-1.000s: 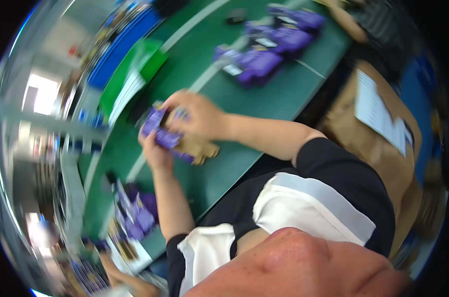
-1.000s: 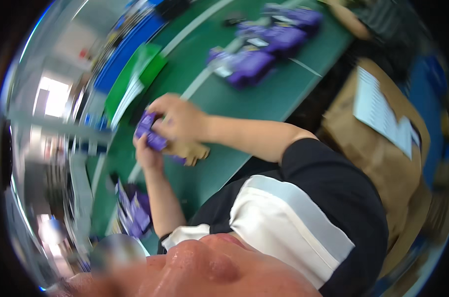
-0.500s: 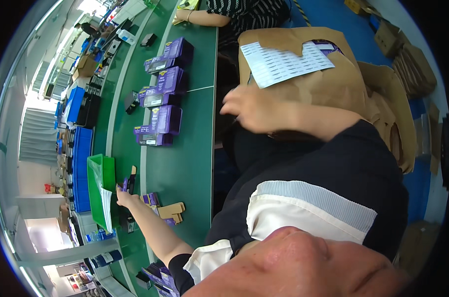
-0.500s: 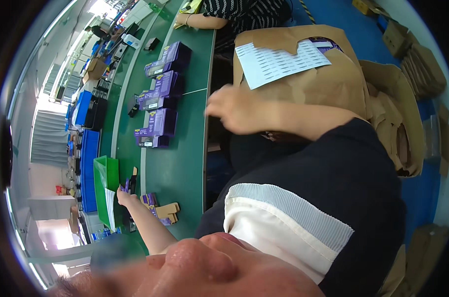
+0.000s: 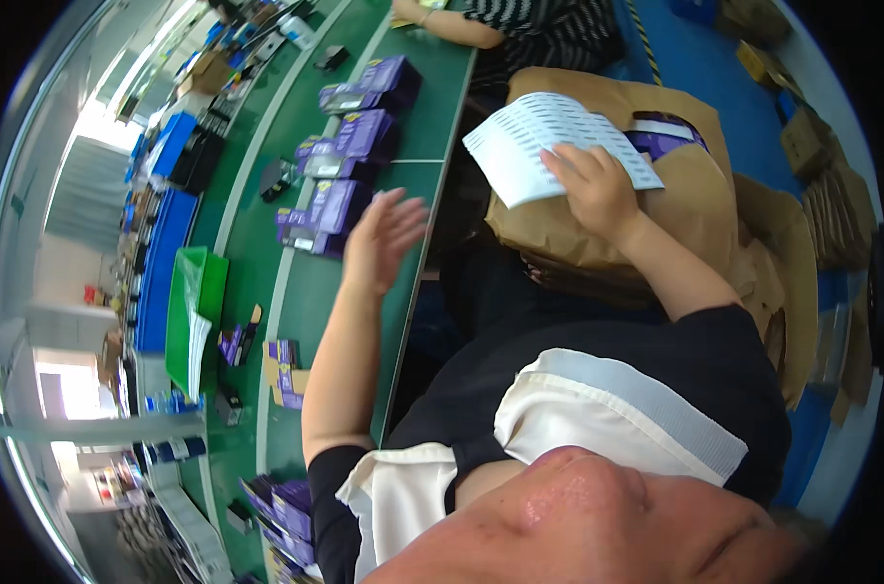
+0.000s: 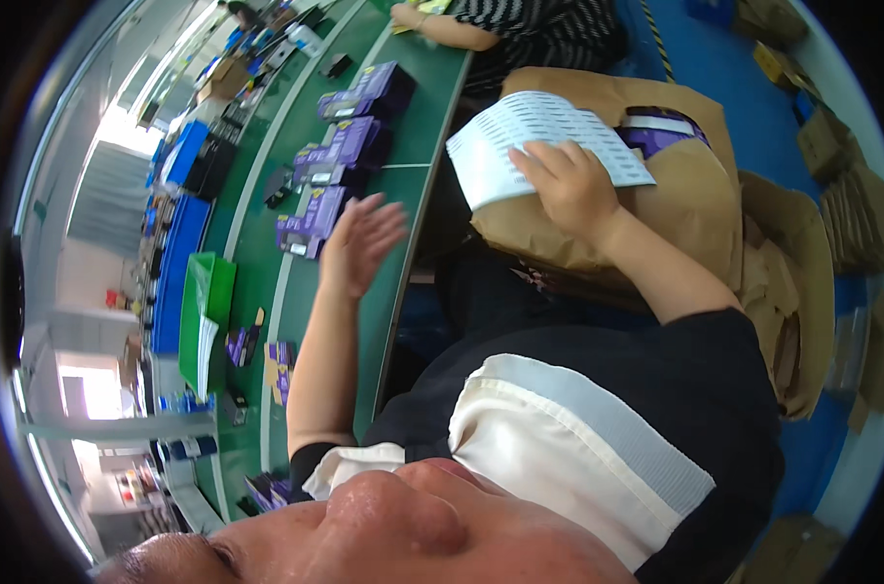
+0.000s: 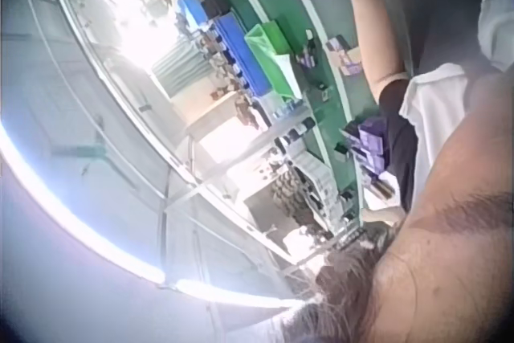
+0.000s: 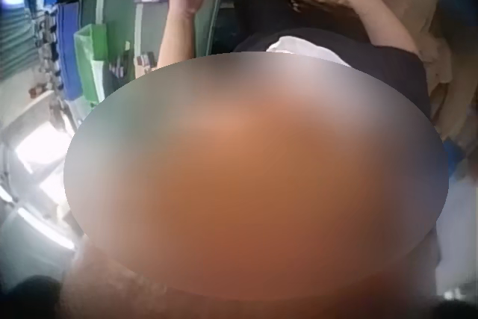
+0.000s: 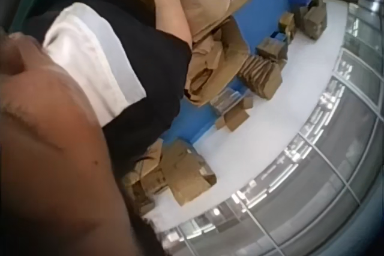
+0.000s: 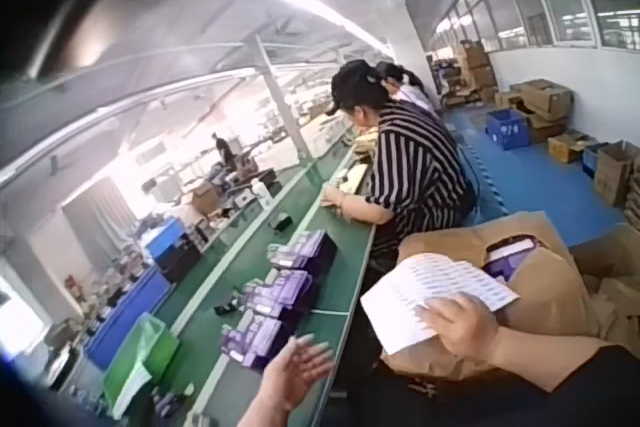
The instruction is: The person folds cardboard packaging boxes by hand, inserts devices into the folded packaging, and sets the assembled packages on the assembly line table.
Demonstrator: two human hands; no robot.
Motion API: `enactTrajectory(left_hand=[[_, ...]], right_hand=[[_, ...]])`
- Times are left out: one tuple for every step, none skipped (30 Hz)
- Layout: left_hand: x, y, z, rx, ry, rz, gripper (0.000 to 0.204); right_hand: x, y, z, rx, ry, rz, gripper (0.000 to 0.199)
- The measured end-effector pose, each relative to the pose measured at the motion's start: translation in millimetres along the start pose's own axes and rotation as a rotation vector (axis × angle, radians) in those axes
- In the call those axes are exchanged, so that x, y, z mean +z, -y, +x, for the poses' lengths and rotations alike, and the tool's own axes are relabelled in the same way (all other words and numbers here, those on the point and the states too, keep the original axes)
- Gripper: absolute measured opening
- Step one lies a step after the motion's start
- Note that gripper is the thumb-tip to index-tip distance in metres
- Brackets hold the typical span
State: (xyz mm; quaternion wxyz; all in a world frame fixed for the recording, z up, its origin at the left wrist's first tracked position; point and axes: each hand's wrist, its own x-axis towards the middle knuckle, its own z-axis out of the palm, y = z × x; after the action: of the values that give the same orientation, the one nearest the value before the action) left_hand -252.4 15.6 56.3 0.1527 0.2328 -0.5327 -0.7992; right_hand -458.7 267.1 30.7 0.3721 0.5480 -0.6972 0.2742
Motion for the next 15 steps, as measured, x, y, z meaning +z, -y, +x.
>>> enactTrajectory(left_hand=[[16,2,1,-0.159,0.035,-0.138,0.07],[31,4,4,-0.218,0.028,-0.222,0.075],[41,8,9,-0.279,0.028,-0.308,0.081],[43,11,13,-0.26,0.003,-0.324,0.081],[43,16,18,-0.199,0.158,-0.44,0.077],[43,17,21,-0.135,0.315,-0.549,0.074],[42,17,23,-0.116,0.298,-0.559,0.074],[46,13,23,-0.017,0.211,-0.417,0.07],[48,8,21,0.079,0.124,-0.273,0.066],[47,2,17,0.09,0.084,-0.217,0.055],[42,-2,15,0.097,0.075,-0.217,0.055],[36,-7,13,0.089,0.12,-0.294,0.051],[32,-10,11,0.082,0.166,-0.371,0.048],[28,-15,7,0.081,0.165,-0.371,0.036],[26,-16,5,0.093,0.153,-0.371,0.036]], right_hand=[[-6,14,4,-0.038,-0.083,0.042,0.034],[-15,24,5,-0.057,-0.081,0.073,0.033],[-21,30,1,-0.073,-0.076,0.099,0.033],[-24,35,-2,-0.097,-0.078,0.079,0.032],[-25,37,-6,-0.119,-0.076,0.099,0.032],[-26,39,-10,-0.161,-0.085,0.105,0.032],[-25,41,-12,-0.203,-0.094,0.112,0.031],[-23,43,-15,-0.218,-0.104,0.131,0.031],[-21,44,-17,-0.226,-0.104,0.142,0.031],[-19,43,-20,-0.238,-0.08,0.147,0.031],[-16,42,-23,-0.248,-0.061,0.151,0.031],[-13,43,-25,-0.254,-0.065,0.158,0.031],[-11,45,-27,-0.251,-0.049,0.165,0.033],[-9,48,-27,-0.252,-0.035,0.174,0.034],[-8,51,-26,-0.263,-0.04,0.186,0.034]])
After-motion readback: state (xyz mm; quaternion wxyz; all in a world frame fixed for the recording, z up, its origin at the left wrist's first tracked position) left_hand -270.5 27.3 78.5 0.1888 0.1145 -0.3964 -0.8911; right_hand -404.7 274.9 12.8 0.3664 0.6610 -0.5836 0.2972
